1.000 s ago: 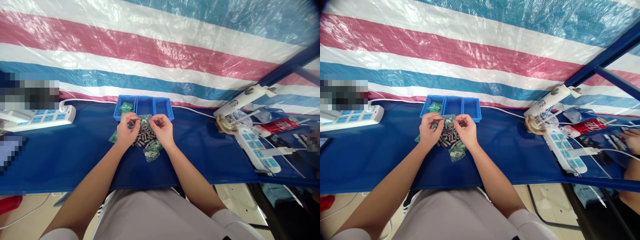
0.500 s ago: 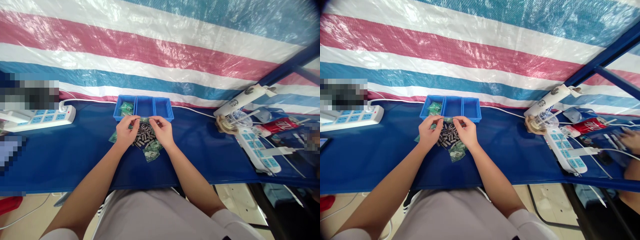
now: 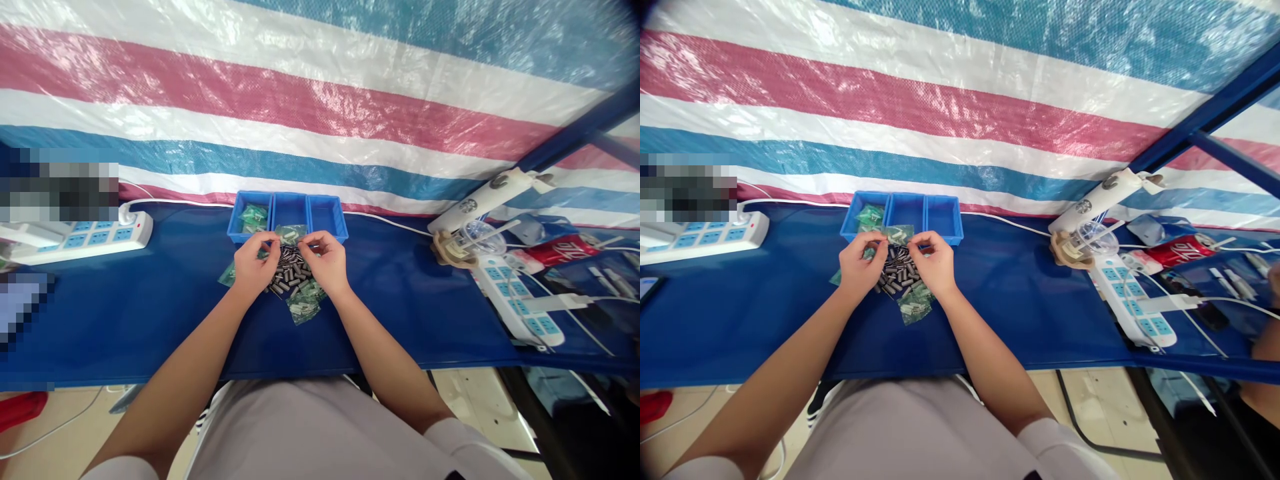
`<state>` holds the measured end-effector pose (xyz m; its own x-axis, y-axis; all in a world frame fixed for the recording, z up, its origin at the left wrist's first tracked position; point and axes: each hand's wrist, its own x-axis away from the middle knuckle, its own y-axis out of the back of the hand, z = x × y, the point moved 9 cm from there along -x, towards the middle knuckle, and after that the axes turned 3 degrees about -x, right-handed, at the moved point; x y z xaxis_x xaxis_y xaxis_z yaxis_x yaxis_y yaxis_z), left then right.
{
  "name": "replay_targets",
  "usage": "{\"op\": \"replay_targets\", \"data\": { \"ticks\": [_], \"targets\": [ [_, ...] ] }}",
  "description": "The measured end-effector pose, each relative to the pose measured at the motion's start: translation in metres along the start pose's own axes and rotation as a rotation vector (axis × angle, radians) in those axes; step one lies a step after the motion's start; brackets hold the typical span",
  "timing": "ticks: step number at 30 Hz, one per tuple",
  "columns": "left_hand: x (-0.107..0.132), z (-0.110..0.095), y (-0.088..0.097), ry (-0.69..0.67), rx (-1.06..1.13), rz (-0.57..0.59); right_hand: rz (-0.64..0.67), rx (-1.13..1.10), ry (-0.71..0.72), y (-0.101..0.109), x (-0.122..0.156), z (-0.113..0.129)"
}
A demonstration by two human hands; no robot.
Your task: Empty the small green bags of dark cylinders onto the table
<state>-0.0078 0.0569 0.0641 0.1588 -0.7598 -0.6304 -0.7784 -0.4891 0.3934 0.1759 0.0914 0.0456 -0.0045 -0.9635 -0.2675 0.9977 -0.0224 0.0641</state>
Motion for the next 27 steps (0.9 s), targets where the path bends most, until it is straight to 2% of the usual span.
{"op": "replay_targets", "data": {
  "ticks": [7, 13, 17, 21, 27],
  "targets": [
    [0.004, 0.010, -0.005, 0.057, 0.058, 0.013, -0.021, -0.096, -0.011, -0.001, 0.000, -0.003],
    [-0.001, 0.002, -0.005, 0.002, 0.013, 0.036, -0.067, -0.040, 0.019, 0.005, -0.002, -0.005],
    [-0.004, -0.006, -0.002, -0.069, -0.007, 0.026, -0.033, -0.102, -0.041, 0.001, -0.001, -0.011],
    [-0.005, -0.004, 0.002, -0.060, -0.056, 0.004, -0.011, -0.130, -0.080, -0.001, 0.001, -0.008],
    [-0.001, 0.004, -0.004, -0.005, -0.045, 0.029, -0.007, -0.134, -0.082, 0.000, 0.001, -0.002]
  ]
}}
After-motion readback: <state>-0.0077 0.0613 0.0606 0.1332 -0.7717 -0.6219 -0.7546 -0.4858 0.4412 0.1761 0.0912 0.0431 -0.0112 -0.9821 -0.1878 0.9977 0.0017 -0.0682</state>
